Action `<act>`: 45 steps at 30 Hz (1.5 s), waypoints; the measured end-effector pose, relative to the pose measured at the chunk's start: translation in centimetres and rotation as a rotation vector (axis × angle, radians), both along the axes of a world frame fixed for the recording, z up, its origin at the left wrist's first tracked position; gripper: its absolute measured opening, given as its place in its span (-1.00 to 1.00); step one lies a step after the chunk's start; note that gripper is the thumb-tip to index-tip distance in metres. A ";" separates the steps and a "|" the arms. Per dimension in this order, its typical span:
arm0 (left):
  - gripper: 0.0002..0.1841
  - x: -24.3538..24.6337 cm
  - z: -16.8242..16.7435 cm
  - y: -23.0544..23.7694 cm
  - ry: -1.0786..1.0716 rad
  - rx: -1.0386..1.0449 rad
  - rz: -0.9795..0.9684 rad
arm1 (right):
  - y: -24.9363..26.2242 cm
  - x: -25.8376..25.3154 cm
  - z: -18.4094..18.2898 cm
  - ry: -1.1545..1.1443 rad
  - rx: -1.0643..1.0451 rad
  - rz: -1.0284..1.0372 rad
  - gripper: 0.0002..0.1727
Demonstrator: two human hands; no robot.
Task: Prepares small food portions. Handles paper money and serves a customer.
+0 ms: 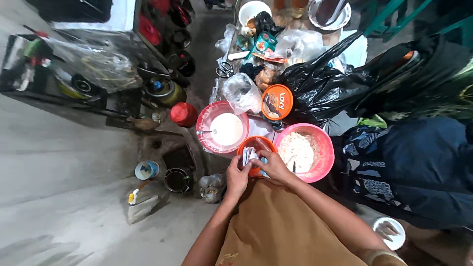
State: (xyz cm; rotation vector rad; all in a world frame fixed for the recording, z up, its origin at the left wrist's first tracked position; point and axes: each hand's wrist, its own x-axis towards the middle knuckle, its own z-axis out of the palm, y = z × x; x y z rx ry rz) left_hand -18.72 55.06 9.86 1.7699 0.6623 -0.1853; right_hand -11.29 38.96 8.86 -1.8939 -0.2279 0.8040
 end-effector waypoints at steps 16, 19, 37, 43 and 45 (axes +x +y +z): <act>-0.72 0.4 0.2 -0.8 -0.010 0.055 0.232 | -1.2 0.7 2.3 -0.219 -0.481 0.293 -0.56; -0.75 0.1 -0.1 -0.3 -0.026 0.079 0.211 | -1.7 0.6 1.9 -0.336 -0.437 0.246 -0.54; -0.66 0.1 0.2 -1.2 -0.049 -0.228 0.296 | -1.5 1.2 -0.5 -0.209 0.060 0.044 -0.82; -0.64 0.3 0.5 -0.8 -0.046 -0.054 0.325 | -2.8 1.9 0.7 -0.462 -0.219 0.267 -0.77; -0.65 0.3 0.5 -0.8 -0.050 0.011 0.301 | -2.8 2.1 0.7 -0.499 -0.304 0.331 -0.78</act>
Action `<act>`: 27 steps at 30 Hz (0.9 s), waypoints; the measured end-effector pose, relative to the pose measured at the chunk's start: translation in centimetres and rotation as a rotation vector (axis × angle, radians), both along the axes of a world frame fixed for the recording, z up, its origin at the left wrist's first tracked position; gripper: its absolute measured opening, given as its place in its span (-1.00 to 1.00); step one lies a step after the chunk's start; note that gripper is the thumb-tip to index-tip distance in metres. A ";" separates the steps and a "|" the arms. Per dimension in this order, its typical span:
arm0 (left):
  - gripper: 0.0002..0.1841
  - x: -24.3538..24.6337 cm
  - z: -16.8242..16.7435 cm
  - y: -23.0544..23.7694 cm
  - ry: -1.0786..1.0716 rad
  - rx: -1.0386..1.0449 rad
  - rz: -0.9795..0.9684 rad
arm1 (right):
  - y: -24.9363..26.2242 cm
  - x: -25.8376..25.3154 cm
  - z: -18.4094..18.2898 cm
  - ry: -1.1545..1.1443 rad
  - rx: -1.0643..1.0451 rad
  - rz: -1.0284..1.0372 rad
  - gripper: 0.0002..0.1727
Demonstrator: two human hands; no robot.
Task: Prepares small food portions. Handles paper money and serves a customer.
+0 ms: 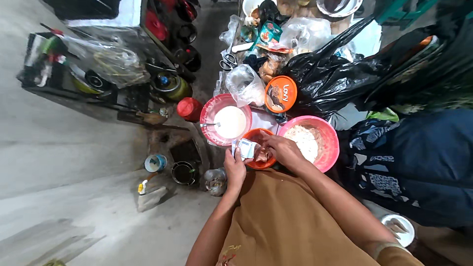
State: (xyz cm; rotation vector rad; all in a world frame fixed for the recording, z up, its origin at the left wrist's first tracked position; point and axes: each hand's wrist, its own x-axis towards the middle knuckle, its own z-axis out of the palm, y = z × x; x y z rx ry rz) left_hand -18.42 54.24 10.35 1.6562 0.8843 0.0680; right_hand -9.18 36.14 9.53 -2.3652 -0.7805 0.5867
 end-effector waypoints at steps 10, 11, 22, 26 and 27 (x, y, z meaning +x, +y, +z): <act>-0.64 -0.5 -0.4 0.0 0.033 0.162 -0.244 | 1.3 0.4 0.1 0.288 0.267 -0.202 -0.45; -0.61 -0.5 -0.5 0.0 -0.002 0.128 -0.254 | 1.5 0.3 -0.3 0.338 0.330 -0.258 -0.56; -0.80 -0.3 0.2 -0.3 -0.031 -0.531 -0.016 | 0.4 -0.3 -0.9 0.207 0.344 -0.344 -0.71; -0.67 -0.2 0.3 -0.7 -0.047 -0.553 -0.063 | 0.8 -0.7 -1.3 0.124 0.412 -0.328 -0.72; -0.67 -0.1 0.1 -0.8 -0.040 -0.529 -0.095 | 0.9 -0.7 -1.4 0.137 0.452 -0.330 -0.73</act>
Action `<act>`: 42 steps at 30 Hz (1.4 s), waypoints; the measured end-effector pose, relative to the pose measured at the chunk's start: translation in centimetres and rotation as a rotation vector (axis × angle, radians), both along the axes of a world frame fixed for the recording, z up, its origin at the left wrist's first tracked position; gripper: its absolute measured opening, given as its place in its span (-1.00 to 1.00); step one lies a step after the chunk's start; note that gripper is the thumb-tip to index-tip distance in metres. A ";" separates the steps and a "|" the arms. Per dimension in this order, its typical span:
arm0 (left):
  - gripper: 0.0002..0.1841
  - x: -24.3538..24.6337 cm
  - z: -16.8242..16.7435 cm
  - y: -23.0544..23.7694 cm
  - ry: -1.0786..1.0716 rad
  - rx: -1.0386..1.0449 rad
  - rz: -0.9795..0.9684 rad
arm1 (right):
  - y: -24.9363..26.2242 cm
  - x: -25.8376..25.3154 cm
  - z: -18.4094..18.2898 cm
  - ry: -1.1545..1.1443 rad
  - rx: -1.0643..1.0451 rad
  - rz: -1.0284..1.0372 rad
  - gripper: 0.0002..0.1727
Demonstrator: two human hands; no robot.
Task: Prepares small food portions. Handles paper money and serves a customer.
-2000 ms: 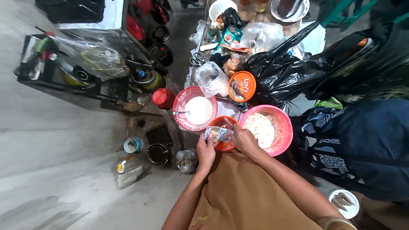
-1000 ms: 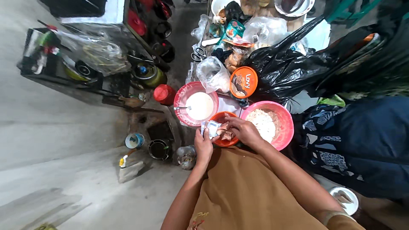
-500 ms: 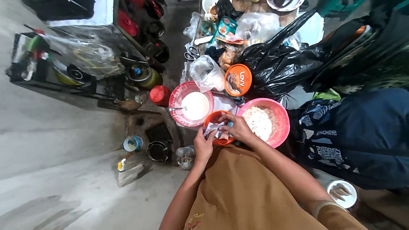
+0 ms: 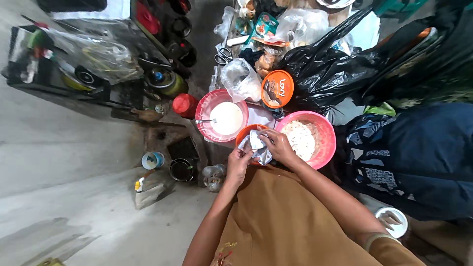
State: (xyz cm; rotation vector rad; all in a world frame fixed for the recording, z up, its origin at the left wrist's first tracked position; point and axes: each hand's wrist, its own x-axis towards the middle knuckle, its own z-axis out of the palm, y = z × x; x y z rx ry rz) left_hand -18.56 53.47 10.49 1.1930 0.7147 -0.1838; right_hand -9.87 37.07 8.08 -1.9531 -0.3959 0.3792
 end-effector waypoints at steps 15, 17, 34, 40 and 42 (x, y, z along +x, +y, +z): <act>-0.82 -0.1 -0.1 0.0 0.139 0.287 -0.052 | -0.6 0.0 1.5 0.231 0.326 -0.170 -0.78; -0.77 -0.2 -0.3 0.2 0.141 0.385 -0.089 | -0.8 0.3 2.6 0.213 0.343 -0.147 -0.77; -0.72 1.4 -0.2 -0.6 -0.151 -0.040 0.027 | 2.2 0.2 1.9 -0.007 -0.008 -0.040 -0.57; -0.50 1.2 1.2 2.4 -0.205 -0.387 0.152 | 0.8 1.0 2.5 -0.011 0.046 0.048 -0.82; -0.52 1.1 1.3 2.8 -0.171 -0.392 0.139 | 1.3 1.0 2.7 -0.052 0.044 0.151 -0.81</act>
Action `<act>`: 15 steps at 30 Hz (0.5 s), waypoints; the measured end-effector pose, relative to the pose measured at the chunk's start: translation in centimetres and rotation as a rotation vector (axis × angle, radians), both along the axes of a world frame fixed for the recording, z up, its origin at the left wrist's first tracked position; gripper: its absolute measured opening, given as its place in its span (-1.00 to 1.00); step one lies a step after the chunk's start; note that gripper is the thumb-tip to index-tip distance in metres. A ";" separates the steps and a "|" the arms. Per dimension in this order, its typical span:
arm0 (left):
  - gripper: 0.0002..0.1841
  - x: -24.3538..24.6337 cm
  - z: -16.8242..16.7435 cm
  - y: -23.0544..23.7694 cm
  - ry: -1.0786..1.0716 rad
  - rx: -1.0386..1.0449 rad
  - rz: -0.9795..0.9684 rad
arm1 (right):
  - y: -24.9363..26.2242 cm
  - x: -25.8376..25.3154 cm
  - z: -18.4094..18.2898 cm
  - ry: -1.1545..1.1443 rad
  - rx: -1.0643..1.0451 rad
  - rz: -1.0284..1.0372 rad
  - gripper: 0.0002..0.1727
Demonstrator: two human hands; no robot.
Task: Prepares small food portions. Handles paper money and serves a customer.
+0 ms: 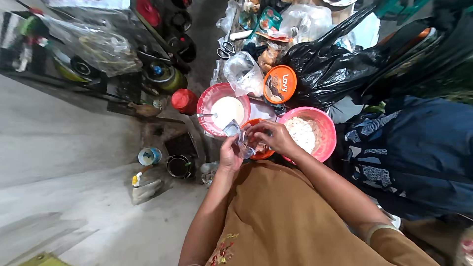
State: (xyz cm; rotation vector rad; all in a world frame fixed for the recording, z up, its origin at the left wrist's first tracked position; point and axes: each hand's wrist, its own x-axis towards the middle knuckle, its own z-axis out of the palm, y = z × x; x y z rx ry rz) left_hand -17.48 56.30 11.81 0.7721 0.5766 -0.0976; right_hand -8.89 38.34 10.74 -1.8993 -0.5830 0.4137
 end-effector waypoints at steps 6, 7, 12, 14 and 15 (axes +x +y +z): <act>-0.64 0.9 0.7 -0.8 -0.002 -0.043 0.011 | 2.5 1.1 -0.4 -0.112 -0.125 0.118 -0.74; -0.65 0.9 0.7 -0.8 -0.032 -0.047 0.028 | 2.8 1.5 0.0 -0.100 -0.146 0.141 -0.72; -0.54 -0.4 0.6 2.3 -0.133 0.204 0.032 | 3.2 3.0 0.6 0.004 -0.334 0.335 -0.85; -0.68 -1.7 0.2 4.2 -0.075 0.342 0.142 | 3.1 2.5 -0.1 -0.004 -0.454 0.406 -0.88; -0.71 -2.5 -0.1 5.0 -0.040 0.360 0.166 | 3.2 2.1 -0.6 -0.017 -0.516 0.448 -0.86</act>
